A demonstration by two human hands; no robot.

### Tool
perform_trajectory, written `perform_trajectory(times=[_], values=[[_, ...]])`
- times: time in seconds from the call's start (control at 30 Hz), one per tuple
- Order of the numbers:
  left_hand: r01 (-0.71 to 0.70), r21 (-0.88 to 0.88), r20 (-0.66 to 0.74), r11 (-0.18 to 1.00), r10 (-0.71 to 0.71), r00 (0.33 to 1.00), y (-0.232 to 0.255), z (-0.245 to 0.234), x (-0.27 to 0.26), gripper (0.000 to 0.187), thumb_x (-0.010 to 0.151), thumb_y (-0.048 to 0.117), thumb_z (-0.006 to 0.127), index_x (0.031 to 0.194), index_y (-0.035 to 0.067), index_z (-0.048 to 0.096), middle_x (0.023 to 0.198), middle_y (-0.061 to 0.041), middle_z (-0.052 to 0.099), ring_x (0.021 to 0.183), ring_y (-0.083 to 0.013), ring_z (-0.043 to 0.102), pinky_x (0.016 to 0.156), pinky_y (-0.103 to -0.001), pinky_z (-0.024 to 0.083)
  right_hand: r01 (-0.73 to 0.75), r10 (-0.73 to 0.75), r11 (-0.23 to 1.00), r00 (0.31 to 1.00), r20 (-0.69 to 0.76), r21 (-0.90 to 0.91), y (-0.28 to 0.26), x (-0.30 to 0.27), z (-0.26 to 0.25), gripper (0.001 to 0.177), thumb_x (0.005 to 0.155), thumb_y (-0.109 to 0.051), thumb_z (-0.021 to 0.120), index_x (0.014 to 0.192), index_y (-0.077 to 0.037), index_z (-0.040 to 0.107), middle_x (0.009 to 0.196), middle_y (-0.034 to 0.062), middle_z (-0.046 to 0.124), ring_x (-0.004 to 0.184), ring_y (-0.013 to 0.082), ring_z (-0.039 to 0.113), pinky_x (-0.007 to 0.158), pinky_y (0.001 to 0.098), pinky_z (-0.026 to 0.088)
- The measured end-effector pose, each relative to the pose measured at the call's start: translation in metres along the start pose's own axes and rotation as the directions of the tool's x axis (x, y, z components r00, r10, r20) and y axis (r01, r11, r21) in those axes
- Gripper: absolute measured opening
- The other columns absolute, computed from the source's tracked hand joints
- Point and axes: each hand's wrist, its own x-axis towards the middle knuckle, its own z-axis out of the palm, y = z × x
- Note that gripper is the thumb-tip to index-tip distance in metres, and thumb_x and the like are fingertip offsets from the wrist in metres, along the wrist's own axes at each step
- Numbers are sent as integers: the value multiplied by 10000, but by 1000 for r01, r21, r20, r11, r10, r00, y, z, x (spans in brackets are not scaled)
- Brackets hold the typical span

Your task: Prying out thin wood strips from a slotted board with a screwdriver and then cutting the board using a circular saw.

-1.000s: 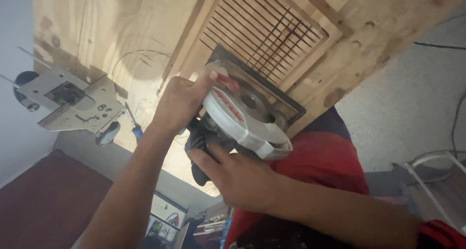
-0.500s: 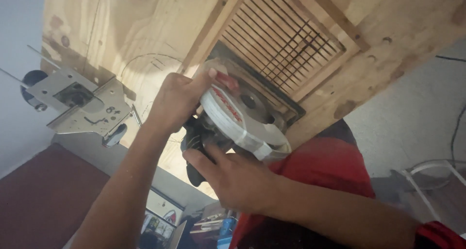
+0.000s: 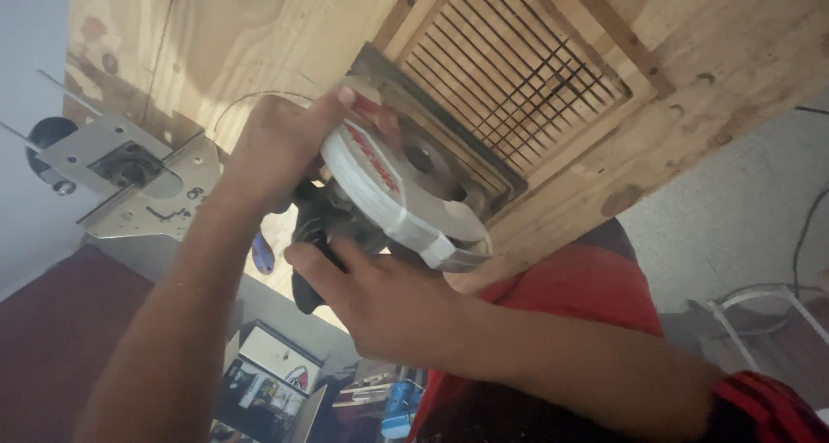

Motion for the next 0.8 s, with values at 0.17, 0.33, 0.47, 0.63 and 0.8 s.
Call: perform_trajectory(times=[0.17, 0.33, 0.47, 0.63, 0.8], values=[[-25, 33, -1, 999, 25, 1000, 1, -10, 4, 712, 995, 589, 541, 522, 57, 537, 469, -84, 497, 369, -190, 441, 365, -312, 321, 21, -24, 998, 999, -37, -58, 0, 10, 4, 699, 805, 62, 530, 1446, -142, 339, 1064, 199, 517, 573, 516, 639, 462, 615, 500], [1, -9, 31, 1000, -1, 1000, 8, -17, 0, 705, 995, 580, 540, 535, 47, 498, 479, -89, 452, 329, -195, 363, 306, -308, 230, 22, -22, 1000, 999, -24, -12, -2, 17, 2, 734, 803, 83, 527, 1473, -128, 312, 1087, 217, 524, 591, 516, 633, 484, 607, 506], [17, 17, -13, 1000, -17, 1000, 4, -19, 8, 677, 979, 579, 544, 586, 29, 581, 523, -116, 530, 362, -226, 440, 334, -335, 295, 37, -41, 998, 997, -68, -49, -3, 21, 2, 749, 786, 91, 573, 1453, -138, 319, 1075, 198, 516, 589, 488, 641, 468, 585, 514], [21, -9, -1, 1000, -21, 1000, 2, -24, 12, 665, 976, 552, 552, 567, 28, 551, 495, -114, 490, 336, -223, 391, 312, -334, 263, 79, -99, 988, 983, -151, -135, -4, 26, 3, 744, 765, 99, 558, 1443, -114, 337, 1010, 190, 515, 509, 452, 620, 426, 540, 500], [-132, -20, 46, 991, 133, 990, 0, -28, 12, 598, 1023, 497, 512, 656, 68, 709, 529, -75, 544, 456, -148, 485, 443, -276, 360, 15, -16, 1000, 998, -59, -7, -8, 30, -2, 693, 784, 74, 530, 1411, -150, 338, 1053, 205, 512, 555, 531, 609, 490, 639, 472]])
